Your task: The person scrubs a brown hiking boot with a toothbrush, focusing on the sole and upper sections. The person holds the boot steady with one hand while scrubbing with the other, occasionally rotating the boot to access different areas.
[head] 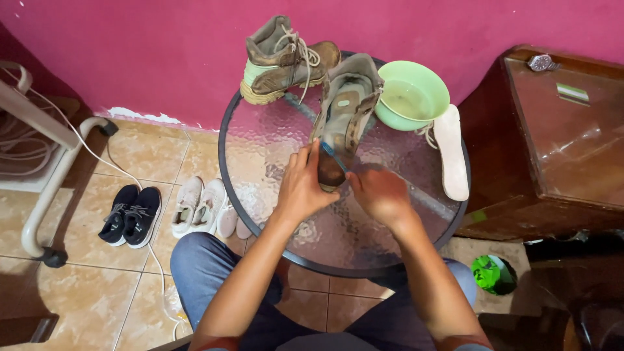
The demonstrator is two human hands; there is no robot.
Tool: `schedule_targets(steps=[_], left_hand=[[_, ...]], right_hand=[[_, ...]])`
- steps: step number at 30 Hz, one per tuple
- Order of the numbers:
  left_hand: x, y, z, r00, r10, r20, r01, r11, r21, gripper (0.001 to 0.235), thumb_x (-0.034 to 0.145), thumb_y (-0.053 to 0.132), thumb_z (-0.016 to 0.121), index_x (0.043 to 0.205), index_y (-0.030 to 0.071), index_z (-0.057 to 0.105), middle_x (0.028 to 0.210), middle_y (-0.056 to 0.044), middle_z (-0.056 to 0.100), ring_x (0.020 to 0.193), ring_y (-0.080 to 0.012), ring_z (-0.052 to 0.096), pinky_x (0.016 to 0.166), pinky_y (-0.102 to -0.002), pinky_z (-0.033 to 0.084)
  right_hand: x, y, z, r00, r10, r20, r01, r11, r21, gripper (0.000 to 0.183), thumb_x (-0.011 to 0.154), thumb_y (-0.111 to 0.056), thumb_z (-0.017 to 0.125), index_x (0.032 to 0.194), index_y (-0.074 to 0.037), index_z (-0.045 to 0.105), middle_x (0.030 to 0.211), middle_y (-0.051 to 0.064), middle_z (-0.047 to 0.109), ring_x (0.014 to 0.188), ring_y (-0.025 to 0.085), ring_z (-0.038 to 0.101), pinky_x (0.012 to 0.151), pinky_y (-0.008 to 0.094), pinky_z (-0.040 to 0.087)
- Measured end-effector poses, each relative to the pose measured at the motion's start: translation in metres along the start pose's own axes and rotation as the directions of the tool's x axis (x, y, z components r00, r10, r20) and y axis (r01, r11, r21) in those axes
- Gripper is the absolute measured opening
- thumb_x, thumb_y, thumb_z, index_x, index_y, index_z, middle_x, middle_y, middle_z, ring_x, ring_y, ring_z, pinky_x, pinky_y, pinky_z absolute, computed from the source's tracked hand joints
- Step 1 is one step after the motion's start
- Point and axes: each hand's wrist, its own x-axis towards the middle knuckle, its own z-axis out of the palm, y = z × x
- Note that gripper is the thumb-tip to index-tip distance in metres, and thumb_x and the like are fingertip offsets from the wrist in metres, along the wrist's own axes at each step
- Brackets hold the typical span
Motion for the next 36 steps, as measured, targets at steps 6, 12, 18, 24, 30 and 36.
schedule_targets(steps=[6, 12, 18, 24, 30, 36], left_hand=[[0.005, 0.005, -0.004, 0.999, 0.019, -0.051, -0.018, 1.0, 0.013, 0.12, 0.049, 0.043, 0.082, 0.153, 0.001, 0.038, 0.133, -0.012, 0.051, 0.117, -0.0361, 0.051, 0.093, -0.048, 0.05], [0.003, 0.006, -0.003, 0.999, 0.012, -0.047, -0.009, 0.998, 0.054, 0.118, 0.051, 0.045, 0.081, 0.151, 0.0, 0.04, 0.133, -0.013, 0.051, 0.118, -0.0363, 0.051, 0.095, -0.048, 0.049], [0.005, 0.005, -0.004, 0.997, 0.044, -0.069, -0.04, 0.997, 0.059, 0.118, 0.051, 0.046, 0.082, 0.151, 0.0, 0.041, 0.132, -0.014, 0.052, 0.117, -0.0367, 0.052, 0.094, -0.047, 0.049], [0.005, 0.0, -0.004, 0.998, -0.044, 0.049, 0.043, 0.999, 0.028, 0.124, 0.049, 0.047, 0.082, 0.155, 0.003, 0.035, 0.139, -0.013, 0.048, 0.126, -0.0363, 0.048, 0.1, -0.048, 0.047], [0.004, 0.003, -0.01, 1.0, -0.014, 0.027, 0.014, 1.0, -0.012, 0.121, 0.051, 0.044, 0.083, 0.154, 0.003, 0.035, 0.137, -0.014, 0.05, 0.127, -0.0368, 0.048, 0.101, -0.046, 0.046], [0.005, -0.001, -0.003, 0.999, 0.015, -0.033, -0.015, 1.0, 0.015, 0.12, 0.051, 0.051, 0.08, 0.154, 0.006, 0.038, 0.134, -0.012, 0.052, 0.124, -0.035, 0.05, 0.099, -0.045, 0.047]], right_hand=[[0.015, -0.009, -0.015, 0.999, -0.014, -0.051, 0.018, 0.997, 0.073, 0.061, 0.102, -0.049, 0.042, 0.094, 0.0, 0.078, 0.092, 0.028, 0.074, 0.101, 0.048, 0.071, 0.084, 0.06, 0.056], [0.009, -0.001, -0.005, 1.0, 0.017, -0.018, -0.017, 1.0, 0.012, 0.061, 0.104, -0.05, 0.036, 0.094, -0.009, 0.08, 0.091, 0.024, 0.075, 0.099, 0.045, 0.073, 0.083, 0.057, 0.057], [0.053, 0.006, 0.019, 0.966, -0.047, -0.254, 0.059, 0.997, 0.04, 0.06, 0.106, -0.047, 0.041, 0.094, 0.001, 0.074, 0.086, 0.027, 0.071, 0.092, 0.051, 0.072, 0.077, 0.059, 0.057], [0.023, 0.002, 0.028, 0.998, 0.007, -0.057, -0.008, 1.0, -0.009, 0.062, 0.105, -0.051, 0.034, 0.097, -0.007, 0.077, 0.087, 0.022, 0.074, 0.092, 0.044, 0.074, 0.079, 0.057, 0.059], [0.019, 0.006, -0.005, 1.0, -0.008, 0.005, 0.007, 1.0, 0.029, 0.057, 0.102, -0.049, 0.04, 0.097, -0.009, 0.08, 0.095, 0.023, 0.076, 0.104, 0.046, 0.071, 0.085, 0.06, 0.057], [0.043, 0.004, 0.019, 0.996, 0.051, -0.071, -0.056, 0.996, -0.067, 0.062, 0.104, -0.055, 0.031, 0.098, -0.017, 0.08, 0.089, 0.016, 0.077, 0.095, 0.04, 0.076, 0.079, 0.055, 0.06]])
